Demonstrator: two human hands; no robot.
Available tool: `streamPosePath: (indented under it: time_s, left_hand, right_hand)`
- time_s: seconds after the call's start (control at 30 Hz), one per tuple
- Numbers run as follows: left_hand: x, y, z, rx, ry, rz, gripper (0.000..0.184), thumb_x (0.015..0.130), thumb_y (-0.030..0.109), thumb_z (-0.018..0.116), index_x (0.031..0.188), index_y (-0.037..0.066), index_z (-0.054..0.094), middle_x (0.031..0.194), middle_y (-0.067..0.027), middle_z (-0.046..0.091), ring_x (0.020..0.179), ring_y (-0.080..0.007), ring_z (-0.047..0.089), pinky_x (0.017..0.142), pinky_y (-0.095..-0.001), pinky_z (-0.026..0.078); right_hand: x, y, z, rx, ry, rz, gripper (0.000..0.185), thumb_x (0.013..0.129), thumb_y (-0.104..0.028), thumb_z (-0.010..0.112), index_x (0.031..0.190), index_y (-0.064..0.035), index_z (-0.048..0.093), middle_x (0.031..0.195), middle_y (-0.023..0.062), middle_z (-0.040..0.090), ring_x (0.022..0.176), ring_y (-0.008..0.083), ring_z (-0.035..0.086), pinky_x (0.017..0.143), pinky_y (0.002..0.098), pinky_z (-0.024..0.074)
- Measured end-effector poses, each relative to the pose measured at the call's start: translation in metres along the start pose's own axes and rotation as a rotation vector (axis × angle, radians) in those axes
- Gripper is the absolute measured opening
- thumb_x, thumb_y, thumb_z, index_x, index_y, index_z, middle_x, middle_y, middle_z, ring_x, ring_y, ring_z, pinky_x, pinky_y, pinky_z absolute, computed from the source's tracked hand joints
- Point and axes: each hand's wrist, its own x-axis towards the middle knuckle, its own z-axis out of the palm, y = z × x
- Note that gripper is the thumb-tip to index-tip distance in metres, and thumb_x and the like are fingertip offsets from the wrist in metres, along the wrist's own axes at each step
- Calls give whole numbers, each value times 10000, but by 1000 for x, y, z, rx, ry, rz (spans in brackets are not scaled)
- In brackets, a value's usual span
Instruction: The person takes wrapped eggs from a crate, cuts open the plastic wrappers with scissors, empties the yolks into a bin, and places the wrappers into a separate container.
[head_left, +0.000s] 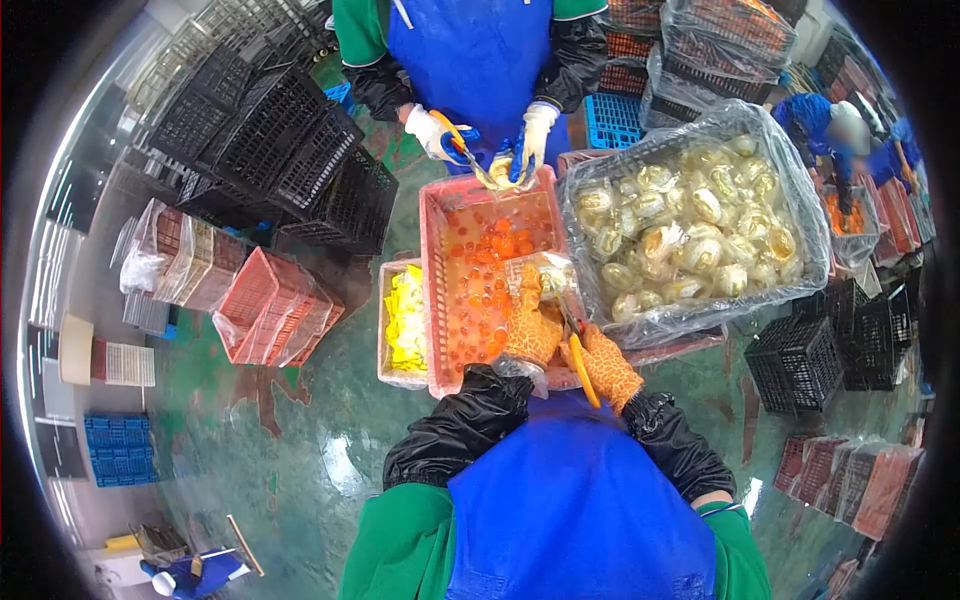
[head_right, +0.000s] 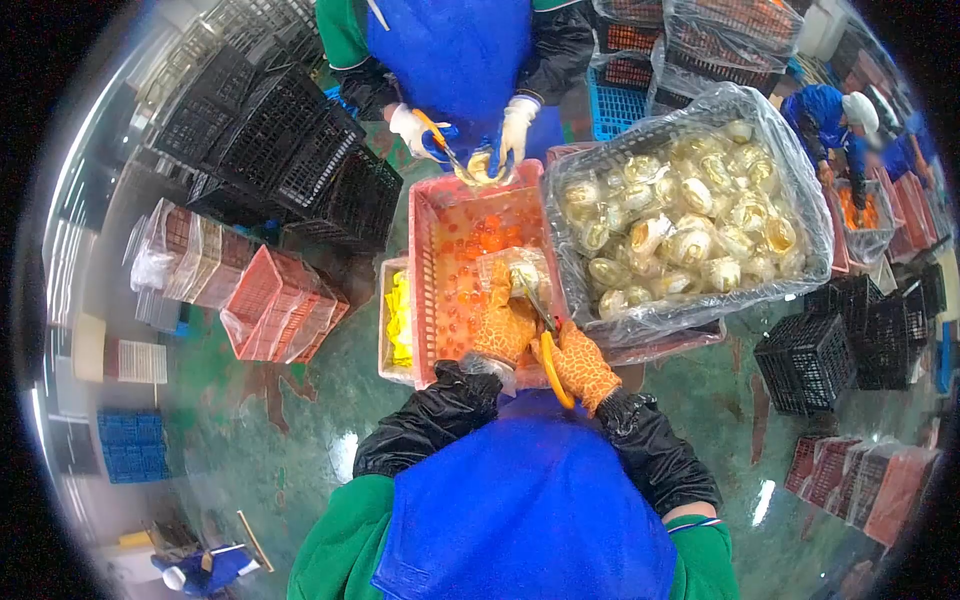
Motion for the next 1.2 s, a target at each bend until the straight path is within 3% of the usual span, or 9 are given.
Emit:
streamPosePath:
  time_s: [0.07, 0.2, 0.3, 0.47, 0.67, 0.73, 1.0, 1.07, 1.2]
  left_hand:
    - [20, -1, -27, -4, 276, 114, 409, 916, 380, 587, 1213, 99, 565, 1140, -76, 611, 966, -240, 588, 868, -351, 476]
    - [14, 7, -34, 30, 291, 267, 395, 916, 330, 592, 1231, 95, 556, 1154, -79, 605, 963, -259, 587, 873, -329, 470]
    - [18, 18, -67, 1113, 380, 480, 453, 971, 447, 444, 1243, 96, 534, 1120, -91, 613, 1036, -215, 559, 889, -360, 466]
    - [-10, 37, 14, 157, 437, 255, 237, 944, 305, 572, 1026, 87, 620, 895, -30, 638, 823, -146, 592, 713, -292, 517]
    - [-12, 53, -8, 610, 249, 455, 254, 924, 254, 603, 1085, 57, 613, 933, -38, 646, 781, -151, 617, 642, -272, 523]
    - [-20, 62, 7, 738, 319, 435, 277, 939, 256, 572, 1108, 38, 602, 977, -68, 643, 825, -172, 621, 687, -286, 525]
    - [-32, 83, 22, 1567, 460, 270, 352, 951, 325, 524, 1100, 17, 605, 1024, -114, 640, 868, -197, 622, 745, -325, 506]
    - [-19, 71, -11, 1863, 471, 579, 406, 955, 396, 503, 1079, 26, 616, 1005, -89, 636, 831, -181, 600, 712, -311, 498]
    - [-33, 72, 22, 958, 236, 288, 353, 967, 369, 503, 1125, 67, 593, 1000, -67, 626, 890, -183, 610, 763, -311, 512]
  right_hand:
    - [6, 3, 9, 24, -22, -11, 553, 842, -471, 606, 1065, 27, 519, 945, 304, 613, 937, 454, 595, 783, 492, 471]
    - [24, 27, 38, -141, 95, -181, 414, 843, -358, 628, 954, 26, 519, 804, 263, 613, 796, 437, 621, 635, 476, 487]
    - [29, 28, 44, -142, 87, -204, 381, 854, -331, 611, 947, 29, 529, 788, 262, 611, 768, 433, 620, 610, 475, 482]
    - [21, 14, 38, 92, -72, -36, 336, 891, -308, 566, 966, 20, 557, 737, 204, 615, 652, 370, 629, 536, 436, 493]
    - [24, 8, 31, 19, -59, -118, 291, 927, -290, 529, 948, -4, 578, 648, 81, 570, 497, 180, 589, 358, 324, 446]
    - [12, -14, 17, -1, -152, 34, 387, 926, -341, 493, 953, 26, 611, 854, 289, 626, 832, 429, 628, 700, 480, 493]
    - [16, -25, 10, 60, -206, -43, 567, 851, -508, 579, 974, 45, 606, 860, 267, 635, 727, 408, 635, 594, 430, 500]
    - [12, -37, 8, 175, -256, 66, 607, 836, -546, 590, 970, 46, 606, 850, 258, 638, 696, 385, 642, 573, 415, 501]
    - [19, -26, 9, 123, -241, -19, 627, 840, -590, 565, 955, 23, 628, 804, 212, 639, 644, 282, 658, 526, 370, 503]
